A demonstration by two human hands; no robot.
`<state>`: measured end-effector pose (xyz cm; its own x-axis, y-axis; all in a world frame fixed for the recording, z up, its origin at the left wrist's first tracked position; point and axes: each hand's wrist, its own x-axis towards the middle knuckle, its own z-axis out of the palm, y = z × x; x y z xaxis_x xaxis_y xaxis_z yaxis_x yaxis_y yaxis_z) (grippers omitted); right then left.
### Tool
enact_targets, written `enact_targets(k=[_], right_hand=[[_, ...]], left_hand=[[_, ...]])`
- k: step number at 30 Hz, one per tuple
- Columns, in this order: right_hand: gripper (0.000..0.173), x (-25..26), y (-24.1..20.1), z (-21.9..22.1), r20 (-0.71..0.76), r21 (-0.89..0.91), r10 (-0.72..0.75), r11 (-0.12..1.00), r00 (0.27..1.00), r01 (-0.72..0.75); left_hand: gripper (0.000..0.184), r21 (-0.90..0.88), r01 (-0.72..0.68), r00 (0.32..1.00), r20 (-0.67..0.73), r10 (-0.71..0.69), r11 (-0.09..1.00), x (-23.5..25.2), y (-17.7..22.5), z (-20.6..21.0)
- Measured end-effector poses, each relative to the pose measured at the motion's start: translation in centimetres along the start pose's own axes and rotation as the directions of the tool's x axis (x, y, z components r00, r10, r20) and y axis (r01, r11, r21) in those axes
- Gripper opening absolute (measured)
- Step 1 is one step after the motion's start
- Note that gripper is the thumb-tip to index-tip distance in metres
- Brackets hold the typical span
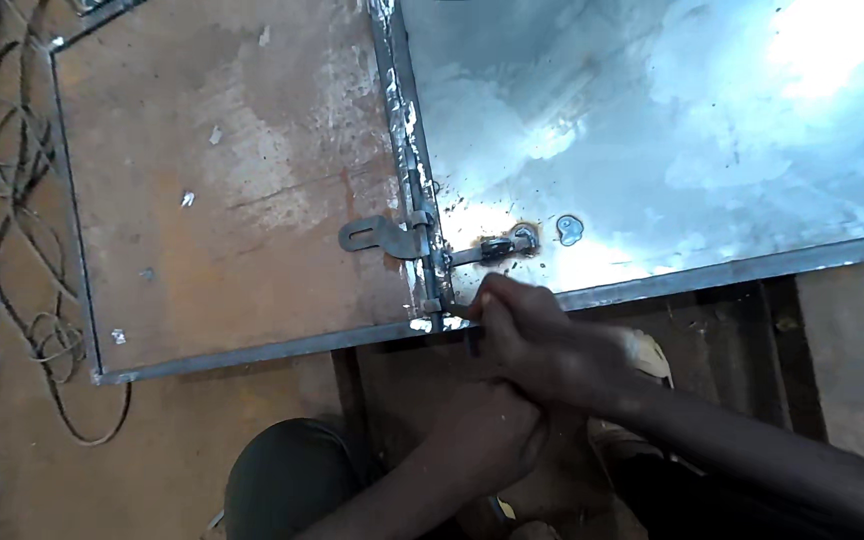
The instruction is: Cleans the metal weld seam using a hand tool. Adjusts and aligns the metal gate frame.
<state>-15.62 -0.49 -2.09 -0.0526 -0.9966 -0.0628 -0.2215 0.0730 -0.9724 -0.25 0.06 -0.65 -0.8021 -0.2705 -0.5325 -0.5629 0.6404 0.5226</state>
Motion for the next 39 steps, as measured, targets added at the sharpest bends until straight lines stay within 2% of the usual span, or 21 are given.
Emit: enact_targets(k=[2, 6, 7, 9, 11, 13, 14, 15, 18, 19, 20, 22, 23, 24, 26, 27, 29, 31, 33, 35, 39], right_hand=[[0.025, -0.3, -0.5, -0.1, 0.071, -0.087, 0.009, 0.996, 0.997, -0.003], [0.028, -0.3, -0.7, -0.6, -0.172, 0.013, -0.154, 0.987, 0.973, 0.159], [0.027, -0.4, -0.4, -0.1, -0.141, -0.012, -0.140, 0.990, 0.980, 0.140], [0.021, -0.5, 0.0, 0.8, 0.043, -0.140, -0.057, 0.988, 0.997, 0.063], [0.023, -0.2, -0.3, 0.5, 0.073, -0.119, -0.008, 0.993, 0.997, 0.016], [0.028, -0.1, -0.6, -0.2, -0.059, 0.036, -0.042, 0.998, 0.997, 0.045], [0.028, 0.0, -0.4, -0.2, -0.120, 0.060, -0.086, 0.994, 0.989, 0.093], [0.028, -0.1, -0.4, 0.1, -0.122, 0.046, -0.091, 0.994, 0.988, 0.097], [0.023, -0.2, -0.8, 0.7, 0.084, -0.119, 0.011, 0.993, 0.996, -0.001], [0.025, 0.0, -1.0, 0.5, 0.085, -0.095, 0.012, 0.995, 0.996, -0.004], [0.027, 0.1, -1.1, 0.2, 0.033, -0.022, -0.009, 1.000, 0.999, 0.010], [0.027, 0.7, -0.7, -0.1, -0.121, 0.037, -0.091, 0.995, 0.988, 0.097], [0.027, 0.8, -0.2, 0.1, -0.151, 0.029, -0.109, 0.993, 0.983, 0.115], [0.026, 0.5, 0.2, 0.5, -0.100, -0.013, -0.085, 0.996, 0.991, 0.084], [0.021, 0.2, 0.3, 0.7, 0.054, -0.112, -0.026, 0.993, 0.998, 0.032], [0.023, 0.4, 0.1, 0.5, 0.055, -0.093, -0.001, 0.996, 0.998, 0.006], [0.029, 1.0, 0.3, -0.1, -0.098, 0.056, -0.029, 0.998, 0.995, 0.035], [0.029, 1.0, 0.3, -0.4, -0.188, 0.070, -0.090, 0.992, 0.978, 0.104], [0.025, -0.1, -0.1, 0.1, -0.018, -0.053, -0.010, 0.999, 1.000, 0.009], [0.023, -0.1, -0.4, 0.3, 0.065, -0.083, 0.002, 0.997, 0.998, 0.003], [0.030, 0.1, -0.5, -0.4, -0.104, 0.110, -0.047, 0.992, 0.993, 0.058]], left_hand=[[0.032, -0.007, -0.026, 0.997, -0.067, 0.025, 1.000, 0.1, -0.2, 0.1], [0.034, -0.005, -0.013, 1.000, -0.012, 0.013, 1.000, 0.1, 0.0, -0.2], [0.034, 0.003, -0.018, 1.000, -0.026, 0.018, 1.000, 0.0, 0.0, 0.1], [0.031, 0.040, -0.053, 0.992, -0.111, 0.058, 0.998, -0.2, -0.2, 0.8], [0.032, 0.032, -0.052, 0.998, -0.038, 0.053, 0.998, 0.1, -0.2, 0.9], [0.034, 0.007, -0.028, 0.995, 0.100, 0.027, 1.000, 0.3, 0.0, 0.4], [0.034, 0.006, -0.026, 0.994, 0.110, 0.026, 1.000, 0.3, 0.0, 0.2], [0.034, 0.009, -0.030, 0.996, 0.087, 0.029, 1.000, 0.1, -0.1, 0.2], [0.027, 0.027, -0.067, 0.988, -0.138, 0.070, 0.997, -0.3, -0.5, 0.9], [0.025, 0.030, -0.077, 0.981, -0.178, 0.081, 0.997, -0.2, -0.6, 1.0], [0.025, 0.032, -0.075, 0.983, -0.167, 0.080, 0.997, -0.1, -0.5, 0.8], [0.028, 0.012, -0.039, 0.999, -0.017, 0.039, 0.999, 0.1, -0.1, -0.1], [0.029, 0.002, -0.018, 0.998, 0.057, 0.018, 1.000, 0.0, 0.1, -0.3], [0.031, -0.004, -0.011, 0.997, 0.073, 0.011, 1.000, 0.0, 0.2, -0.2], [0.032, -0.003, -0.022, 1.000, -0.005, 0.022, 1.000, -0.1, 0.0, 0.3], [0.031, -0.007, -0.018, 1.000, -0.007, 0.018, 1.000, 0.0, -0.1, 0.3], [0.031, -0.015, 0.006, 0.997, 0.073, -0.004, 1.000, 0.4, 0.1, -0.1], [0.033, -0.009, 0.007, 0.992, 0.127, -0.006, 1.000, 0.5, 0.2, -0.4], [0.035, 0.013, -0.016, 0.999, 0.051, 0.016, 1.000, 0.1, 0.0, 0.3], [0.033, 0.049, -0.036, 0.998, -0.044, 0.038, 0.998, 0.1, -0.2, 0.7], [0.031, 0.043, -0.009, 0.998, 0.064, 0.006, 0.999, 0.4, 0.2, -0.3]])
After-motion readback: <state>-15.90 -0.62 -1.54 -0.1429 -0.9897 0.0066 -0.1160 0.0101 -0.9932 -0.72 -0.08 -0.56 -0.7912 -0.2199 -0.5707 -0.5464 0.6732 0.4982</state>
